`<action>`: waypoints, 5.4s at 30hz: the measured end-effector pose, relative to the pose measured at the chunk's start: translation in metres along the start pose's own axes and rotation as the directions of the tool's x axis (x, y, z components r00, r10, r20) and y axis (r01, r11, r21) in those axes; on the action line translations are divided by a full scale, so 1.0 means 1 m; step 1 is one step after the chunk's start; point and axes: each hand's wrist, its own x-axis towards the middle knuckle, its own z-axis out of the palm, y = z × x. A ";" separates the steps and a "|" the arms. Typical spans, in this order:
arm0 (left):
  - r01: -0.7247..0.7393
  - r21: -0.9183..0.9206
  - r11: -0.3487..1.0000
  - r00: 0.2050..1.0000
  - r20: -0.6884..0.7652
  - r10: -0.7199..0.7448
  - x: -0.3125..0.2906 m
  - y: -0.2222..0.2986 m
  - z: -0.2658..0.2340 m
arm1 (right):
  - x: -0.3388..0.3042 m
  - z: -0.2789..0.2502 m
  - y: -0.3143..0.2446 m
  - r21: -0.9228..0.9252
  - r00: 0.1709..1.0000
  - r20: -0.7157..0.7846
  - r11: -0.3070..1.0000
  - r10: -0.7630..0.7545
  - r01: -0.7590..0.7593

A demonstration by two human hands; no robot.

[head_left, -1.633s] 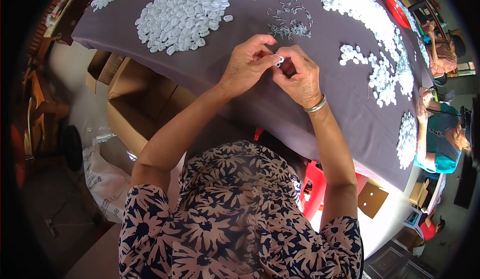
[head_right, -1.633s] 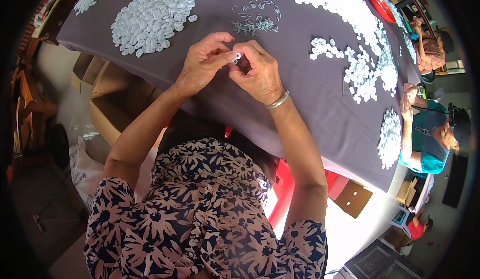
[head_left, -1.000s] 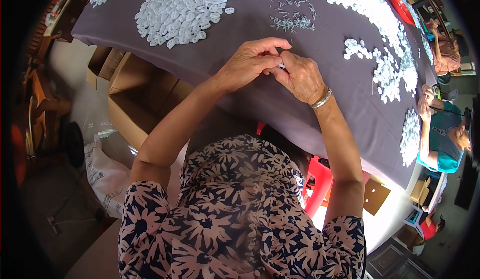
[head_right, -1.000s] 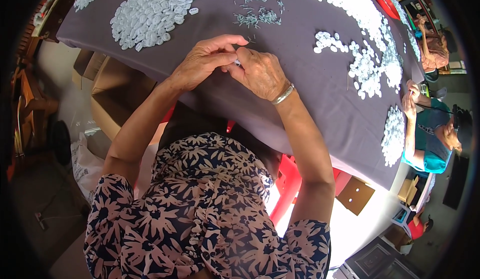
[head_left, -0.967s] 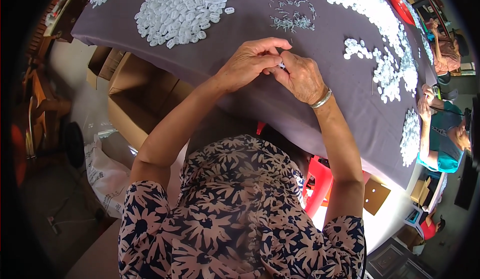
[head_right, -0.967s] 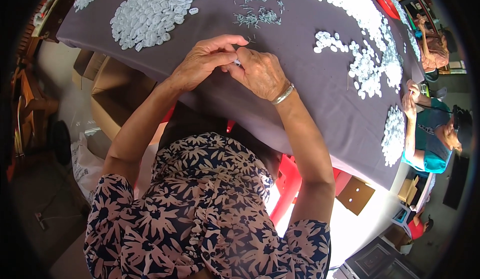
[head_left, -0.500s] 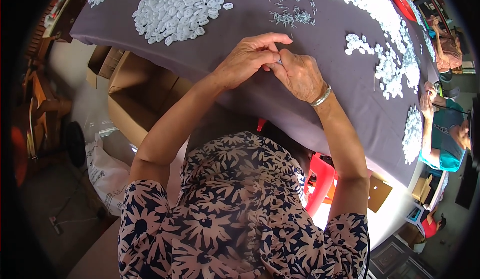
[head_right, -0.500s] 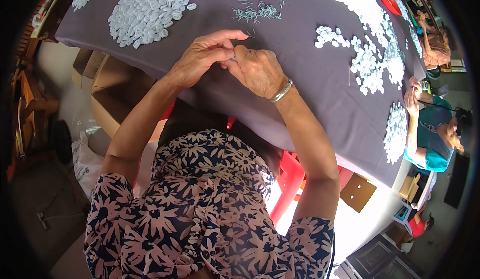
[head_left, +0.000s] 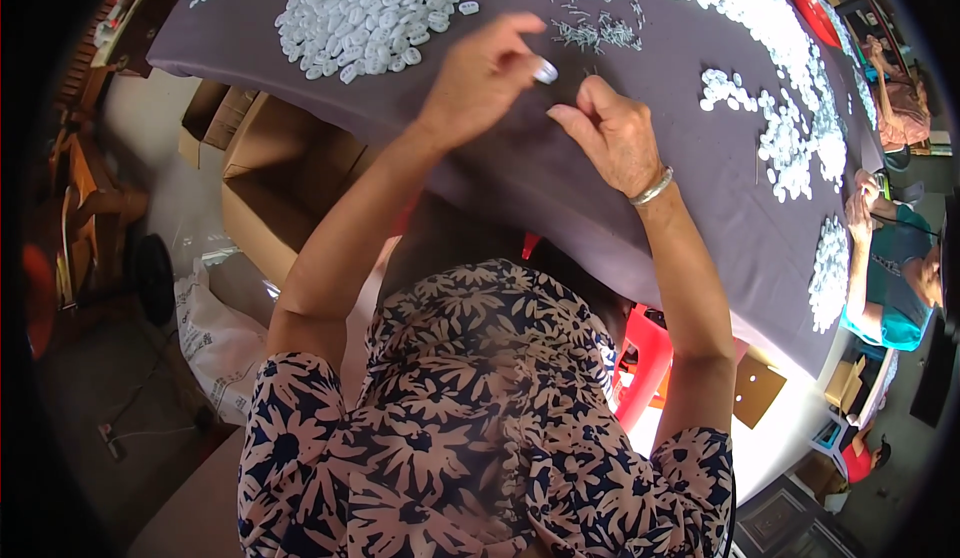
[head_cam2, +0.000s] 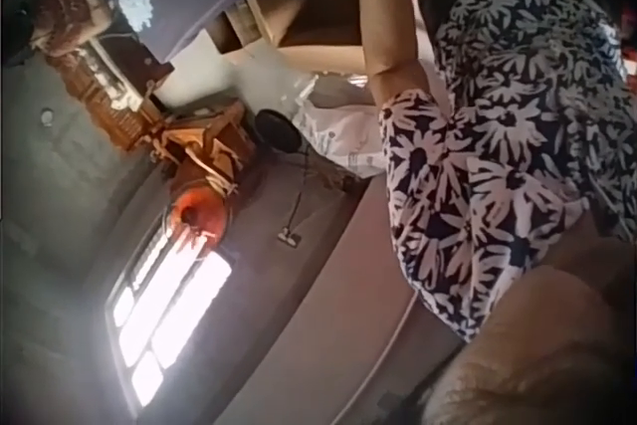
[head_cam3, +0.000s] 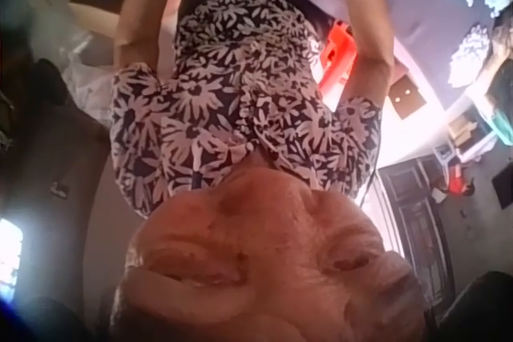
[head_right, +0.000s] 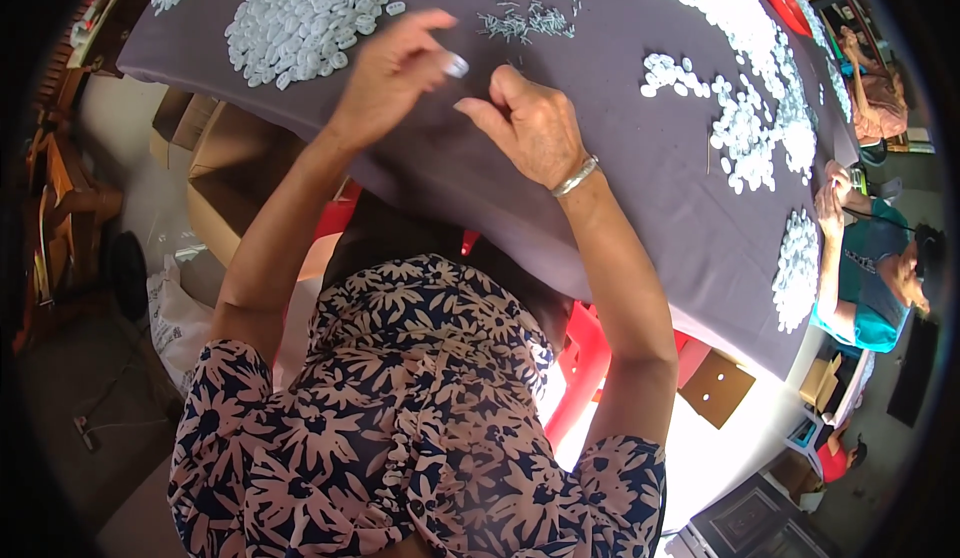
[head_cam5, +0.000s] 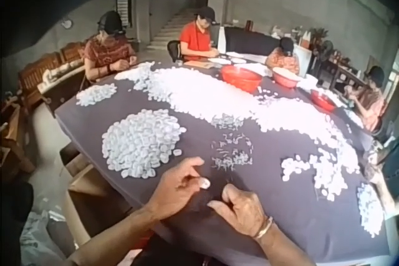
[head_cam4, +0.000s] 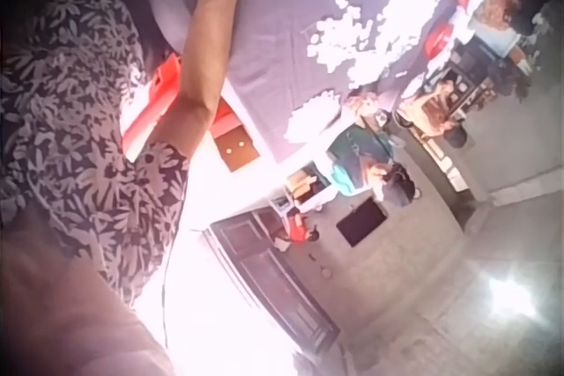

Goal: The person assembles plastic fasteners by picking up plastic pieces and metal pins from the table, inserting the pins into the plastic pieces by hand, and placing the assembled items onto the table.

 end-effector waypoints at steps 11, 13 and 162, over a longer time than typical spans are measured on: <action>0.117 0.566 0.816 0.842 -0.492 0.221 0.011 -0.021 -0.084 | 0.001 -0.007 0.011 0.300 0.943 -0.278 0.949 0.183 -0.096; 0.075 0.519 0.851 0.848 -0.482 0.219 0.010 -0.013 -0.064 | 0.000 -0.006 0.009 0.289 0.972 -0.193 0.955 0.131 -0.071; 0.071 -0.085 0.994 0.996 0.052 -0.067 -0.010 -0.005 0.028 | 0.020 -0.013 0.024 0.637 0.901 0.271 0.638 0.339 -0.433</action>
